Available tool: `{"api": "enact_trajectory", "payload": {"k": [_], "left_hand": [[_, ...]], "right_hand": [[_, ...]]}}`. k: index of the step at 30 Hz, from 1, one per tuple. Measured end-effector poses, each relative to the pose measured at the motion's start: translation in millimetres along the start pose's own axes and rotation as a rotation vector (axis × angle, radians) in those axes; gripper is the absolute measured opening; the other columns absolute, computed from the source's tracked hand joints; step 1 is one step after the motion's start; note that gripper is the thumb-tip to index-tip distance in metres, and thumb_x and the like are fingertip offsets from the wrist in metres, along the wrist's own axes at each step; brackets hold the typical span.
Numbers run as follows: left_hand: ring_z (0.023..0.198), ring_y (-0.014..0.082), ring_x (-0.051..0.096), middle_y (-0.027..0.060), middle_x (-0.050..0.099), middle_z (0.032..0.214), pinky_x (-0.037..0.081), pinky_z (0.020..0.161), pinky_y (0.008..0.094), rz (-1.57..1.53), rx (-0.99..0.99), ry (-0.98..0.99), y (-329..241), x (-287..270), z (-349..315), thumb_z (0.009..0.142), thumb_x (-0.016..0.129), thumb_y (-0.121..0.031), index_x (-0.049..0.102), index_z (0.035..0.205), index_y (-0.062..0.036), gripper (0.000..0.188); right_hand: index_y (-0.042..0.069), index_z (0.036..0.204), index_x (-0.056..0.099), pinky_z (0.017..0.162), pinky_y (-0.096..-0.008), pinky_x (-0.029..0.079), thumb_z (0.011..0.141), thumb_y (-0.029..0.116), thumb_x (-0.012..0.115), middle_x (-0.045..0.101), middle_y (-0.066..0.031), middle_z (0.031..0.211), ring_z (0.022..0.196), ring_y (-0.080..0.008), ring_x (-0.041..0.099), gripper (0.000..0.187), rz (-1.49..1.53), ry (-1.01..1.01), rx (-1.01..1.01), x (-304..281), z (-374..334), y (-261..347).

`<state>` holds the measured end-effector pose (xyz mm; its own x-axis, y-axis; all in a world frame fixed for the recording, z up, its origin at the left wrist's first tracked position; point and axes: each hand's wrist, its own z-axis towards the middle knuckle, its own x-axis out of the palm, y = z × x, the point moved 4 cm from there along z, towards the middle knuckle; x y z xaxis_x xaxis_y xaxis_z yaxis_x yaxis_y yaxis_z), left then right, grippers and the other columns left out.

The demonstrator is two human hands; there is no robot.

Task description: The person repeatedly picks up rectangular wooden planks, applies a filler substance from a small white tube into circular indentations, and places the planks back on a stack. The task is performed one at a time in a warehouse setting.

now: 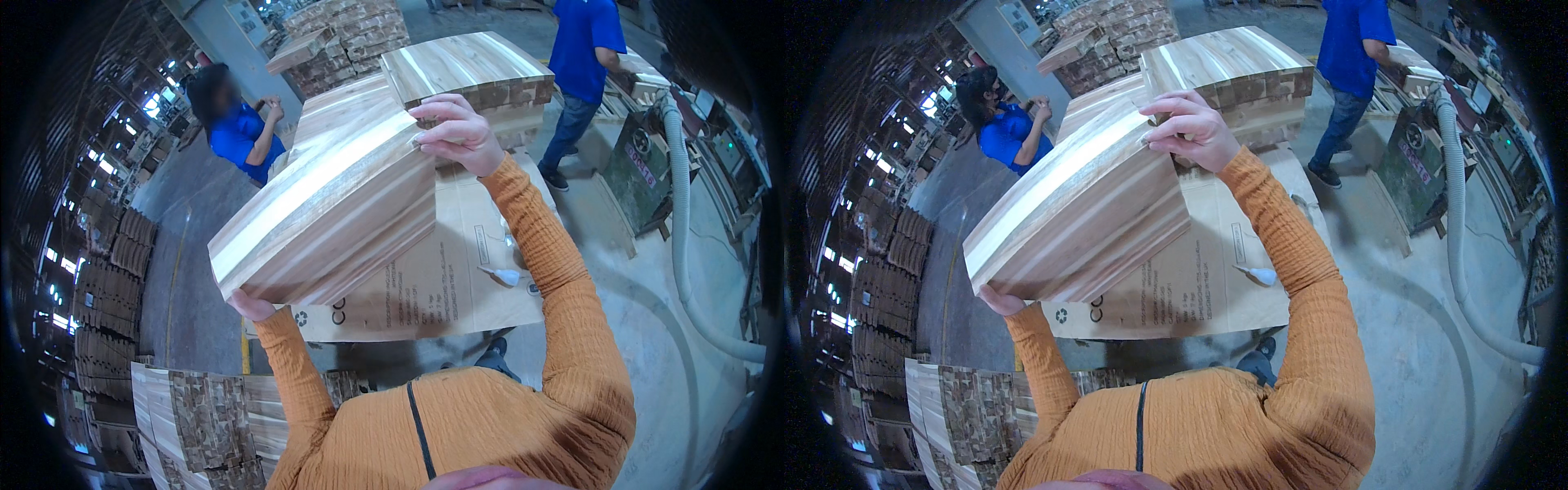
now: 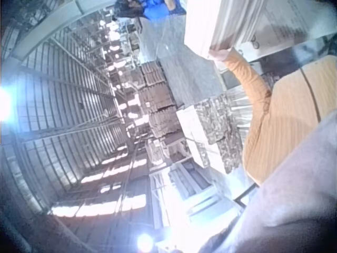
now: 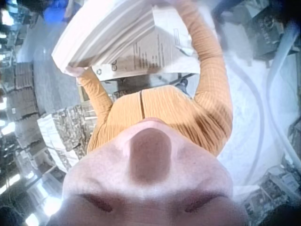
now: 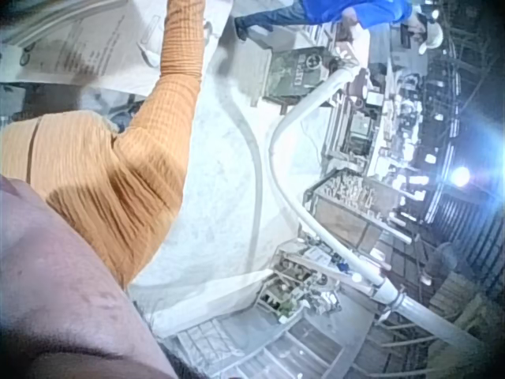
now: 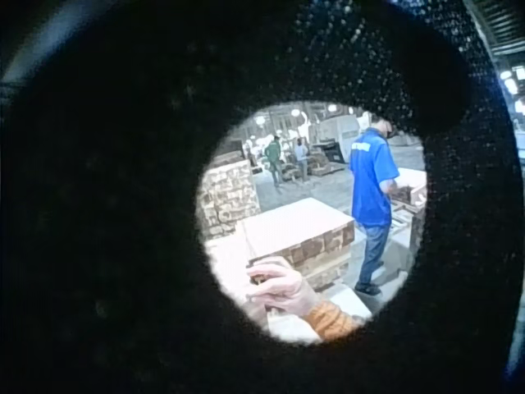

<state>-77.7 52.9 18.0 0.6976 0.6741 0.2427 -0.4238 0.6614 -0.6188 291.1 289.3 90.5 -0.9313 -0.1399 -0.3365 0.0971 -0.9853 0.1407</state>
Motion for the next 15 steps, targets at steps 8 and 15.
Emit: {"api": "enact_trajectory", "payload": {"k": [8,15], "left_hand": [[0.112,0.0291,0.053,0.0201,0.051,0.124,0.045,0.093,0.0413,-0.063,-0.004,0.057,5.3,-3.5,2.2,0.082,0.051,-0.059,0.041,0.129,0.0056,0.081],[0.118,0.0303,0.048,0.0213,0.047,0.128,0.04,0.098,0.0413,-0.091,0.039,0.082,-1.9,9.7,2.2,0.08,0.053,-0.059,0.036,0.133,0.0077,0.086]], "right_hand": [[0.006,0.106,0.067,0.086,-0.0284,0.045,0.08,0.009,0.069,0.061,-0.0078,0.117,0.106,-0.0175,0.054,0.027,0.144,-0.357,0.311,-27.8,-28.3,13.0],[0.005,0.088,0.064,0.065,-0.0325,0.047,0.084,0.013,0.063,0.062,-0.0084,0.081,0.074,-0.0225,0.06,0.009,-0.385,-0.017,0.848,-5.7,-226.8,65.2]]}}
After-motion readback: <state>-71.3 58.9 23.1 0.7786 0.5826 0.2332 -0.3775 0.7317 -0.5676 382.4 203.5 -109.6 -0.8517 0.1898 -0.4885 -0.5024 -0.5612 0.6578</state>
